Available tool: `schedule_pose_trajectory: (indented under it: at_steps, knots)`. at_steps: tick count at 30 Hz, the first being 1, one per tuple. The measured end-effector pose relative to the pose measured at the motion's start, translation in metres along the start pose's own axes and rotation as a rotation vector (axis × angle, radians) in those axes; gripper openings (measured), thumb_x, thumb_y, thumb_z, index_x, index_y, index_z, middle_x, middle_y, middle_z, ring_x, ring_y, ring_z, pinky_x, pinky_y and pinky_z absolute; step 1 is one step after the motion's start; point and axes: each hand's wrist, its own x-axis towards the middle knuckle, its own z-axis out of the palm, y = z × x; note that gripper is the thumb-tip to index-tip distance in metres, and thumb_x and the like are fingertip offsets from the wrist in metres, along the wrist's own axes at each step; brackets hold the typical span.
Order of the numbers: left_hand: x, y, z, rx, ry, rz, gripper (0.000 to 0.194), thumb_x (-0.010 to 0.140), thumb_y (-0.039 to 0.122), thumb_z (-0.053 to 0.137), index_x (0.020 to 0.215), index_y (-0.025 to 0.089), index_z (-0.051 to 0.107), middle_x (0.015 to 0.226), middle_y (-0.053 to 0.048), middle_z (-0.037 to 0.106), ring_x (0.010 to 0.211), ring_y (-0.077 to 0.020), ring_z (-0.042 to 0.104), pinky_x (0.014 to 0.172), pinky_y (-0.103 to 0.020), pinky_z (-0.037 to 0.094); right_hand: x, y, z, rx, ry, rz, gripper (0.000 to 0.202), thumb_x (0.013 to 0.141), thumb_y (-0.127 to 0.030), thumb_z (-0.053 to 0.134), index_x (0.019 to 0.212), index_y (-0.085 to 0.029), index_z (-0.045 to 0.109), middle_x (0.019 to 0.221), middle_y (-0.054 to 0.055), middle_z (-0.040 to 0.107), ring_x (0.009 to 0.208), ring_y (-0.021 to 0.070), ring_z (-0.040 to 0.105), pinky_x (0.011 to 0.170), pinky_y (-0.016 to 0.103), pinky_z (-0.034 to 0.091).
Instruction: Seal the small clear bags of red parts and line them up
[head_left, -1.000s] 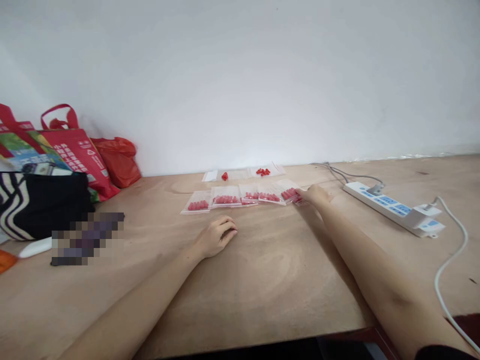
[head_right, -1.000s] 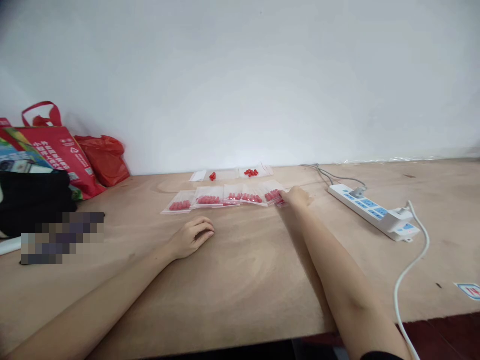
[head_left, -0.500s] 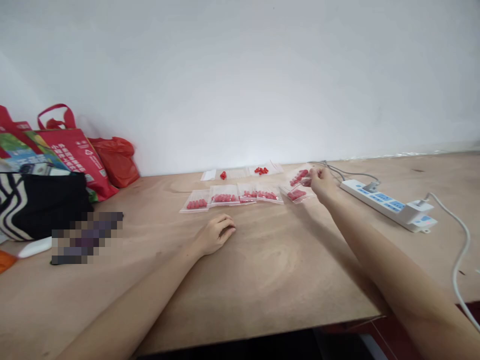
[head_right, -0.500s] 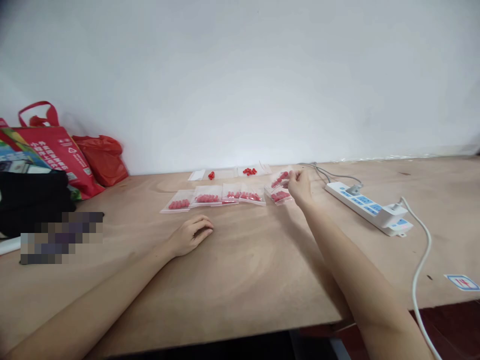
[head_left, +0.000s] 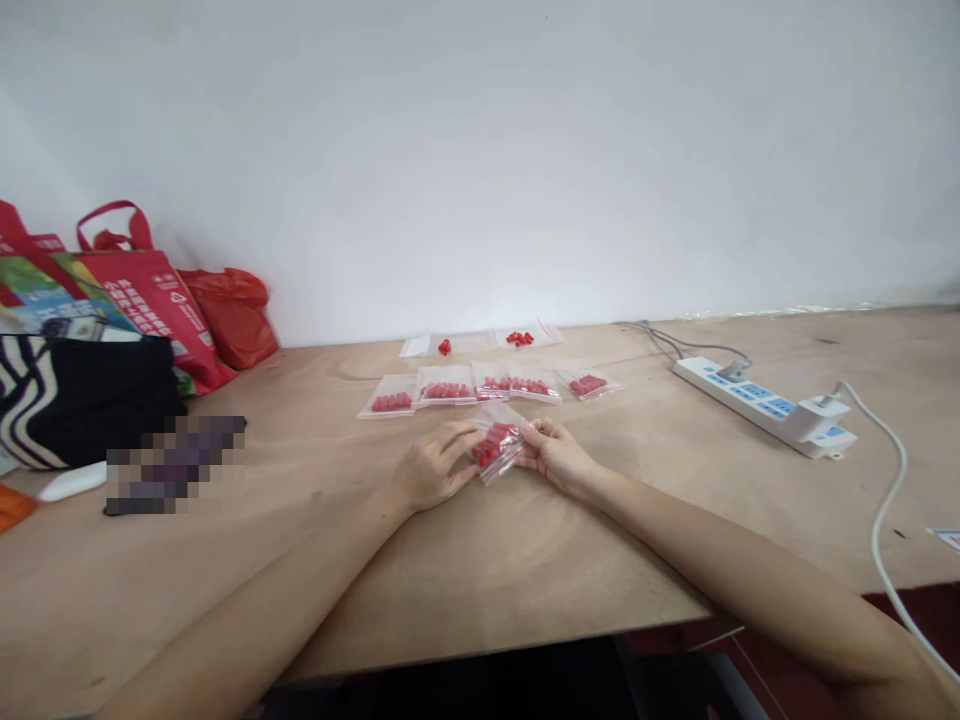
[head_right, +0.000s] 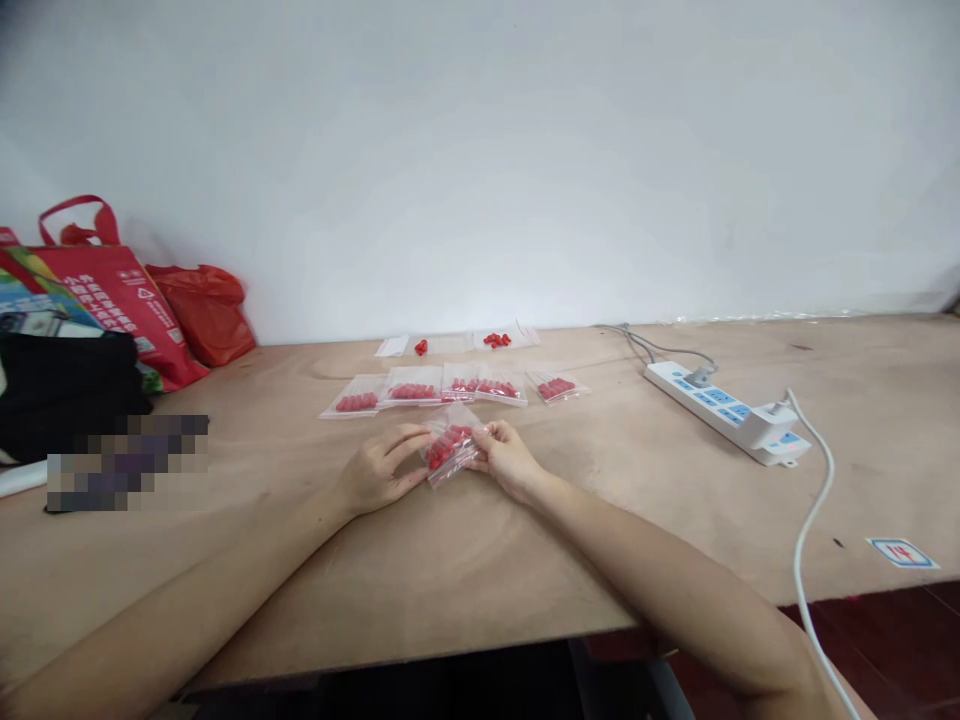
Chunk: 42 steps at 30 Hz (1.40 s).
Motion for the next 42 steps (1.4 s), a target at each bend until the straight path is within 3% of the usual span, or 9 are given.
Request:
schedule_pose_trajectory:
  at_steps: [5,8,11,14,18,23,27,35,42]
  knots:
    - [-0.001,-0.005,0.007,0.063,0.057,0.209,0.017,0.079,0.016,0.050,0.095,0.020,0.055,0.089,-0.003,0.062,0.077,-0.0120,0.059,0.065,-0.023,0.050,-0.001,0.007,-0.006,-0.231,-0.023,-0.183,0.048,0.052,-0.025,0.074,0.081,-0.022,0.036,0.080,-0.003,0.054,0.063,0.0100,0.056,0.063,0.027,0.050]
    - [-0.004,-0.012,0.007,0.083,0.084,0.221,0.016,0.079,0.013,0.048,0.091,0.019,0.056,0.087,-0.003,0.063,0.075,-0.0115,0.060,0.063,-0.022,0.049,-0.001,0.008,-0.012,-0.400,-0.177,-0.311,0.054,0.052,-0.016,0.068,0.097,-0.022,0.037,0.090,-0.001,0.054,0.068,0.0096,0.057,0.069,0.027,0.049]
    - [-0.005,-0.015,0.004,0.058,0.068,0.169,0.014,0.079,0.012,0.047,0.085,0.018,0.058,0.086,-0.003,0.063,0.074,-0.0107,0.060,0.065,-0.022,0.050,0.001,0.008,-0.019,-0.552,-0.289,-0.390,0.041,0.058,-0.012,0.059,0.096,-0.020,0.045,0.093,0.001,0.055,0.077,0.0118,0.058,0.074,0.028,0.047]
    - [-0.003,-0.007,0.003,-0.054,0.011,0.046,0.012,0.077,0.022,0.052,0.087,0.018,0.058,0.091,-0.005,0.061,0.081,-0.0123,0.059,0.072,-0.024,0.050,0.003,0.006,-0.021,-0.817,-0.224,-0.530,0.021,0.065,-0.010,0.054,0.085,-0.018,0.053,0.081,0.002,0.058,0.070,0.0123,0.058,0.067,0.026,0.048]
    - [0.004,0.009,0.006,-0.123,-0.042,-0.049,0.032,0.073,0.036,0.057,0.099,0.018,0.054,0.098,-0.007,0.059,0.091,-0.0170,0.057,0.078,-0.029,0.049,0.001,0.003,-0.014,-1.158,-0.180,-0.803,0.015,0.073,-0.010,0.051,0.079,-0.020,0.061,0.076,0.002,0.059,0.065,0.0122,0.055,0.059,0.024,0.044]
    - [0.007,0.015,0.009,0.062,-0.039,0.062,0.017,0.079,0.023,0.049,0.093,0.019,0.056,0.091,-0.003,0.063,0.080,-0.0141,0.059,0.069,-0.026,0.050,-0.009,0.003,-0.004,-1.489,-0.078,-1.074,0.011,0.078,-0.020,0.053,0.078,-0.021,0.064,0.071,0.002,0.059,0.065,0.0145,0.048,0.059,0.026,0.037]
    - [0.005,0.008,0.006,0.157,-0.009,0.166,0.014,0.078,0.016,0.046,0.087,0.019,0.057,0.085,-0.001,0.065,0.073,-0.0123,0.061,0.060,-0.022,0.049,-0.008,0.000,-0.007,-1.608,-0.122,-1.155,0.011,0.079,-0.025,0.053,0.075,-0.022,0.063,0.071,0.002,0.059,0.067,0.0149,0.043,0.061,0.027,0.033]
    - [-0.002,-0.017,0.004,-0.017,0.042,0.102,0.012,0.080,0.016,0.045,0.084,0.017,0.057,0.082,-0.003,0.065,0.073,-0.0090,0.061,0.065,-0.018,0.050,0.005,-0.009,-0.023,-1.728,-0.176,-1.296,0.023,0.085,-0.020,0.043,0.073,-0.019,0.062,0.066,0.002,0.057,0.070,0.0145,0.042,0.067,0.030,0.027]
    - [-0.011,-0.024,0.000,0.180,0.053,0.162,0.013,0.081,0.019,0.047,0.086,0.019,0.058,0.084,-0.002,0.065,0.073,-0.0103,0.062,0.065,-0.020,0.052,0.005,-0.008,-0.024,-1.731,-0.160,-1.300,0.025,0.086,-0.020,0.040,0.072,-0.018,0.061,0.066,0.003,0.056,0.071,0.0142,0.043,0.068,0.030,0.026]
